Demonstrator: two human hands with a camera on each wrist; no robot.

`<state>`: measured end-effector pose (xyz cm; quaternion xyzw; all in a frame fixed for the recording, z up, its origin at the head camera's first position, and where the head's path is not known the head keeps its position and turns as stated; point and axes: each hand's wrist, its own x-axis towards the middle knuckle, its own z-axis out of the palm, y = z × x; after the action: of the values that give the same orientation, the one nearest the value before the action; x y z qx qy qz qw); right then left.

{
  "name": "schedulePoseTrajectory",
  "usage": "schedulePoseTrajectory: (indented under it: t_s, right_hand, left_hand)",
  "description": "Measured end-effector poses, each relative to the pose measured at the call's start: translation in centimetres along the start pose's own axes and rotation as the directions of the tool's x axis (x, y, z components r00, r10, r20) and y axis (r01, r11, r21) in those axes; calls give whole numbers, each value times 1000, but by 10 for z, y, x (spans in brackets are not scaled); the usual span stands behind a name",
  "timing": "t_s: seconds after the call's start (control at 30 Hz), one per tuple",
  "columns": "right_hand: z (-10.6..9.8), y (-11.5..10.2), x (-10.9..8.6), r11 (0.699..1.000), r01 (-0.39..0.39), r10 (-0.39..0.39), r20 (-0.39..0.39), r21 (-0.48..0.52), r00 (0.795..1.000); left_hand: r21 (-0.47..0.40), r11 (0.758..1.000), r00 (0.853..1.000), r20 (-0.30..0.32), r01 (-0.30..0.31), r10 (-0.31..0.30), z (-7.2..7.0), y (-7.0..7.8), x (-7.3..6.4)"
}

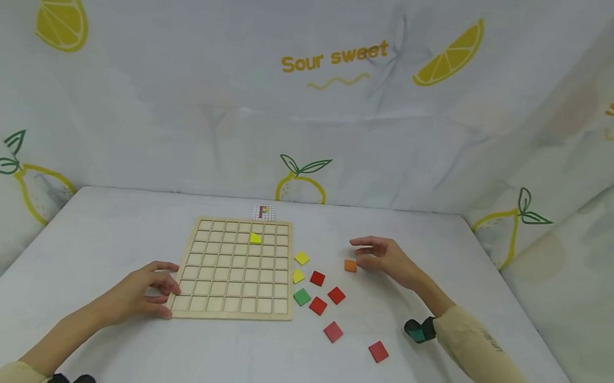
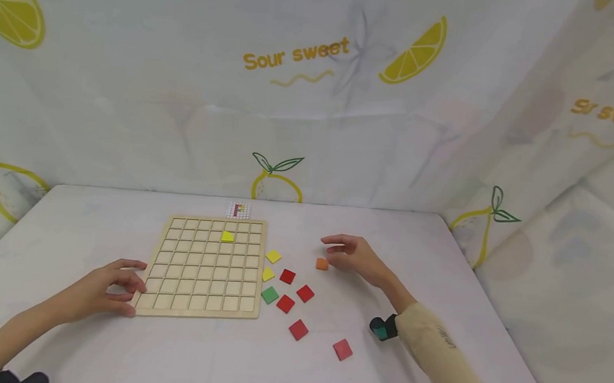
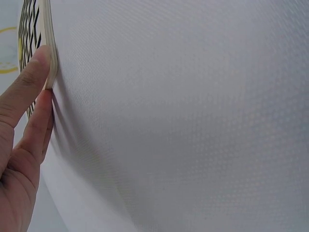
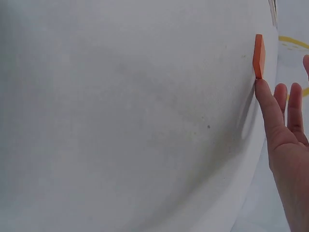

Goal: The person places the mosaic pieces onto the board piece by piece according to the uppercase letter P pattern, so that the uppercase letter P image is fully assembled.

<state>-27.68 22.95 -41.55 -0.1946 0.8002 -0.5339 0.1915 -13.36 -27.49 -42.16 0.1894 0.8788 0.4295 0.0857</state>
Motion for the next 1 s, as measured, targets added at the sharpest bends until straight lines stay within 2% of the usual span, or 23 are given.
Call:
schedulePoseTrajectory:
  t_s: [0.17, 0.37, 0.5, 0.77, 1.0]
  right_hand:
    - [-1, -2, 8, 999, 5, -4, 21, -51, 1000]
    - [-6, -1, 8, 983, -32, 43, 59, -182, 997]
    - [-6, 5, 8, 973, -41, 60, 79, -226, 995]
    - [-5, 10, 10, 969, 59, -29, 127, -239, 992]
    - [-3, 15, 14, 972, 108, -87, 105, -209, 991]
  left_hand:
    - [0, 1000, 1000, 6, -5, 5, -1, 2, 3]
    - [-5, 1000, 1000, 12, 10, -10, 0, 3, 5]
    - [-17, 1000, 1000, 20, 10, -9, 2, 1, 3]
    - [9, 1000, 1000, 12, 2, -2, 4, 0, -1]
    - [18, 1000, 1000, 14, -1, 1, 1, 1, -2]
